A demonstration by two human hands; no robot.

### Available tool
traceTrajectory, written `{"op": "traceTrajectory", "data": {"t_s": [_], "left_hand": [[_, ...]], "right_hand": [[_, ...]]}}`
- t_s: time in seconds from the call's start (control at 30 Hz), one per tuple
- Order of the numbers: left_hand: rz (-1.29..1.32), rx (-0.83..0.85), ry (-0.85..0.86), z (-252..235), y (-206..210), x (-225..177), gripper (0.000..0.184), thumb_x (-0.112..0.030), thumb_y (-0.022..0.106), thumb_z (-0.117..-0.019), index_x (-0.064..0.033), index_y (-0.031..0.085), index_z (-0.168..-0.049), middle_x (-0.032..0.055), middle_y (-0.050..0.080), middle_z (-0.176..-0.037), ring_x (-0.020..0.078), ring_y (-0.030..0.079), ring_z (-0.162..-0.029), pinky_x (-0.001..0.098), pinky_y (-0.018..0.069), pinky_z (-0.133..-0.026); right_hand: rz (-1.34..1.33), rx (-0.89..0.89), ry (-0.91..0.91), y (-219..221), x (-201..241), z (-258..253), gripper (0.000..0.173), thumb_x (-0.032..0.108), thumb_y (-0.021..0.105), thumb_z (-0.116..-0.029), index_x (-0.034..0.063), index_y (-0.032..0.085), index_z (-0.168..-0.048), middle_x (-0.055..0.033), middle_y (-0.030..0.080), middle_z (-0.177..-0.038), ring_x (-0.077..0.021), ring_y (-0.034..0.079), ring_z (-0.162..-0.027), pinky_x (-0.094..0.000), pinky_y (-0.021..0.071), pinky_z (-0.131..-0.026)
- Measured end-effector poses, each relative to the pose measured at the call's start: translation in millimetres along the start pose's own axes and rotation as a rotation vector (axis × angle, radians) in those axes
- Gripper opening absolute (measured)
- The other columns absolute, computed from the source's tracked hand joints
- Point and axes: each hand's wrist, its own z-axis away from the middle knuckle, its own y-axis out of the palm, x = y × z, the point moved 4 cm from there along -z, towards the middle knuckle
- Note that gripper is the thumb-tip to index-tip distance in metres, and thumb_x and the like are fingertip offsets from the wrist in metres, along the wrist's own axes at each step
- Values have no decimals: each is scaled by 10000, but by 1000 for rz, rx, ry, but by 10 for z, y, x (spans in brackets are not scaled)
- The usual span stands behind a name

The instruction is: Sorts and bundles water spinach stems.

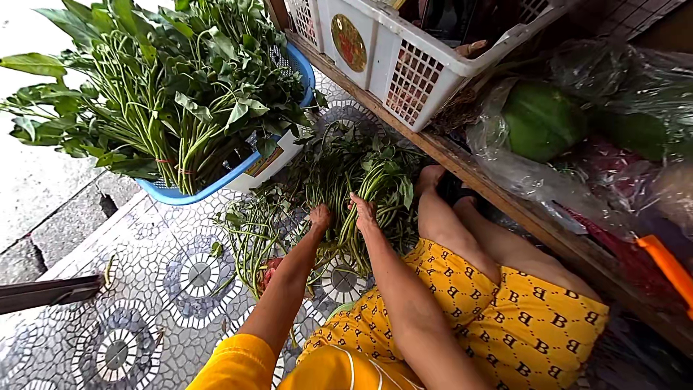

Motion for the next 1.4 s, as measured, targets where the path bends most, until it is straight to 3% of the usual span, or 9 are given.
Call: {"op": "traceTrajectory", "data": {"t_s": [0.1,0.33,0.63,0.93,1.03,1.1,1.17,1.3,1.4], "left_hand": [[53,-62,11,132,-275,16,499,-264,551,-1027,52,504,-1411,303,597,-1347,466,533,-1315,652,372,-1095],[209,-494,341,886,-1043,304,455,-128,459,-1086,-6,431,-1524,302,630,-1302,495,645,-1144,651,482,-986],[848,-301,259,1008,-840,478,330,-145,427,-1106,3,504,-1391,83,695,-992,85,594,-629,264,518,-622],[1122,-164,248,996,-631,372,295,-124,387,-1118,13,541,-1329,61,701,-900,62,560,-556,201,465,-521],[955,-393,38,886,-697,871,314,-161,427,-1113,15,537,-1348,97,691,-967,104,609,-648,247,509,-586],[590,-539,-197,782,-743,1215,537,-245,528,-1074,18,403,-1524,226,619,-1343,287,654,-1142,455,521,-975],[360,-547,-197,665,-716,1210,769,-292,634,-1002,86,273,-1567,366,389,-1527,502,395,-1423,650,324,-1138],[223,-220,59,341,-365,424,400,-280,556,-1043,-5,631,-1324,279,650,-1272,458,611,-1217,638,467,-1014],[177,-42,52,174,-60,73,458,-373,578,-1023,6,656,-1268,277,649,-1267,451,608,-1221,643,468,-1007]], "right_hand": [[1,11,-5,17,30,9,382,165,749,-953,-63,566,-1199,-116,613,-883,-156,594,-694,-303,534,-685],[39,44,-12,54,-38,9,416,168,754,-948,-71,559,-1227,-133,623,-914,-180,590,-735,-332,525,-726],[14,144,-40,111,20,95,429,124,778,-918,-60,552,-1232,-129,633,-917,-161,595,-725,-325,533,-728],[38,150,-32,108,33,126,463,155,784,-917,-31,543,-1266,-115,651,-922,-157,607,-739,-329,531,-735],[43,87,-10,64,57,124,507,151,778,-923,-40,522,-1316,-160,637,-1053,-191,601,-808,-359,520,-773],[32,69,8,28,37,94,520,167,769,-934,-33,512,-1339,-165,629,-1076,-198,600,-821,-365,523,-781],[34,73,15,58,0,87,498,168,759,-942,-36,519,-1328,-157,628,-1053,-188,596,-804,-353,524,-766],[62,75,17,71,-23,107,470,134,761,-938,-56,533,-1303,-168,631,-1067,-192,604,-803,-351,530,-766],[75,94,-1,70,55,117,427,130,755,-940,-45,549,-1270,-140,626,-994,-172,593,-755,-329,529,-725]]}}
